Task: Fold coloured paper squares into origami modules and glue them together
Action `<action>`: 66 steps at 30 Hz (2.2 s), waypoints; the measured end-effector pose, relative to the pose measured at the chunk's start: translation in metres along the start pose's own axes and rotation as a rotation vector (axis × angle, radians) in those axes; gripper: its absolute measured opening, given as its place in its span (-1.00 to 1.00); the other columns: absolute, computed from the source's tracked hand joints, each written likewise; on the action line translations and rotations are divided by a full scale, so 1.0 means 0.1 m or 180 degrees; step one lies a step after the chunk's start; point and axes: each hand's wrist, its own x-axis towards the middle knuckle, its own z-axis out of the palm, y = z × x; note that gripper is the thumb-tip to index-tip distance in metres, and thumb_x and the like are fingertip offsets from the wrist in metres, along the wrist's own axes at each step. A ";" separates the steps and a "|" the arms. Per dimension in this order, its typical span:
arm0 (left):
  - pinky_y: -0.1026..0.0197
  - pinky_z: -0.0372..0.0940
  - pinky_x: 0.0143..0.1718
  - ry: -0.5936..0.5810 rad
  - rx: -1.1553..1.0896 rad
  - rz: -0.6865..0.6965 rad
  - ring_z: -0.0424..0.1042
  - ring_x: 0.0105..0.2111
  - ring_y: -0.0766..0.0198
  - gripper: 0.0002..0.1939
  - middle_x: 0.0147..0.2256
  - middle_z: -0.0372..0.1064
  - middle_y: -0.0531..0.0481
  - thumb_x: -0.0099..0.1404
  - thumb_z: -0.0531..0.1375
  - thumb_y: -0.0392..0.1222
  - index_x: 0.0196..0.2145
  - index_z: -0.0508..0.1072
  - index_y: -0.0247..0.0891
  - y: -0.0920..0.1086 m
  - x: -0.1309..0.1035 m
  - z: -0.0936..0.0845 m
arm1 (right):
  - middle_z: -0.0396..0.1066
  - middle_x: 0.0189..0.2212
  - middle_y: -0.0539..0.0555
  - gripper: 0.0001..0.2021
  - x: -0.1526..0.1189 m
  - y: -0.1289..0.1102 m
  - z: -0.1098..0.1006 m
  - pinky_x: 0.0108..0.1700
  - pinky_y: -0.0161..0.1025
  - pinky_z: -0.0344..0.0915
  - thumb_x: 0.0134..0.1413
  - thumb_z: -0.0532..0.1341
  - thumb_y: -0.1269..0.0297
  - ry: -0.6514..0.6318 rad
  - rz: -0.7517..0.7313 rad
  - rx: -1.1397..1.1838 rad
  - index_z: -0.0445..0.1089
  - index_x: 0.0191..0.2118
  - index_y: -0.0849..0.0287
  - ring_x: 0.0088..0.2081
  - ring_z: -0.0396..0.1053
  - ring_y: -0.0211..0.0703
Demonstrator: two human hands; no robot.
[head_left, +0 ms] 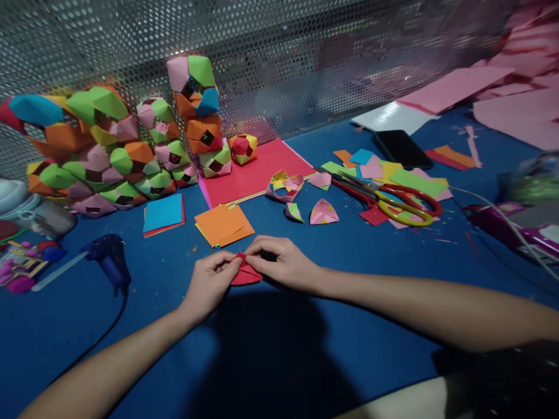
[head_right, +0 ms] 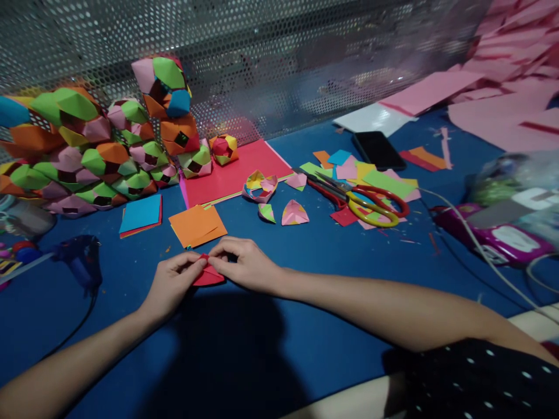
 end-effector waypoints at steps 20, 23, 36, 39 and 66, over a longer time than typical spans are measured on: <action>0.31 0.20 -0.37 -0.0358 0.0451 0.0746 0.36 -0.42 0.31 -0.85 -0.44 0.43 -0.01 0.20 0.14 -0.22 -0.47 0.46 -0.29 -0.06 0.00 0.03 | 0.27 -0.54 -0.04 -0.87 -0.01 0.02 0.01 -0.38 -0.34 0.18 -0.01 0.17 0.47 0.0016 -0.0257 -0.0220 0.28 -0.53 0.20 -0.48 0.22 -0.33; 0.31 0.20 -0.38 -0.0075 0.0250 0.0607 0.36 -0.42 0.31 -0.85 -0.43 0.44 -0.01 0.19 0.16 -0.19 -0.45 0.48 -0.29 -0.05 -0.01 0.02 | 0.31 -0.45 0.01 -0.93 -0.01 0.00 0.00 -0.32 -0.33 0.21 0.07 0.13 0.40 -0.0016 -0.0177 -0.0192 0.34 -0.39 0.21 -0.41 0.26 -0.30; 0.39 0.19 -0.47 0.0109 -0.0680 -0.0207 0.29 -0.51 0.43 -0.81 -0.49 0.36 0.08 0.11 0.23 -0.14 -0.34 0.45 -0.31 -0.05 0.01 0.03 | 0.30 -0.59 -0.05 -0.85 -0.01 0.10 0.05 -0.33 -0.30 0.09 0.05 0.16 0.37 0.0220 -0.0065 -0.0930 0.29 -0.51 0.20 -0.51 0.20 -0.33; 0.36 0.23 -0.45 0.0042 -0.0709 -0.0211 0.35 -0.48 0.39 -0.79 -0.44 0.41 0.04 0.08 0.24 -0.16 -0.32 0.44 -0.31 -0.02 0.00 0.05 | 0.30 -0.60 -0.05 -0.84 -0.01 0.10 0.05 -0.35 -0.31 0.08 0.05 0.17 0.37 0.0263 -0.0148 -0.0977 0.28 -0.52 0.21 -0.51 0.20 -0.33; 0.22 0.27 -0.15 0.0011 0.0325 0.0777 0.42 -0.23 0.24 -0.80 -0.27 0.48 -0.06 0.26 0.11 -0.19 -0.29 0.53 -0.23 -0.08 0.00 0.00 | 0.29 -0.59 -0.04 -0.80 -0.02 0.13 0.06 -0.34 -0.30 0.07 0.06 0.14 0.40 0.0109 -0.0693 -0.1091 0.18 -0.55 0.18 -0.52 0.22 -0.31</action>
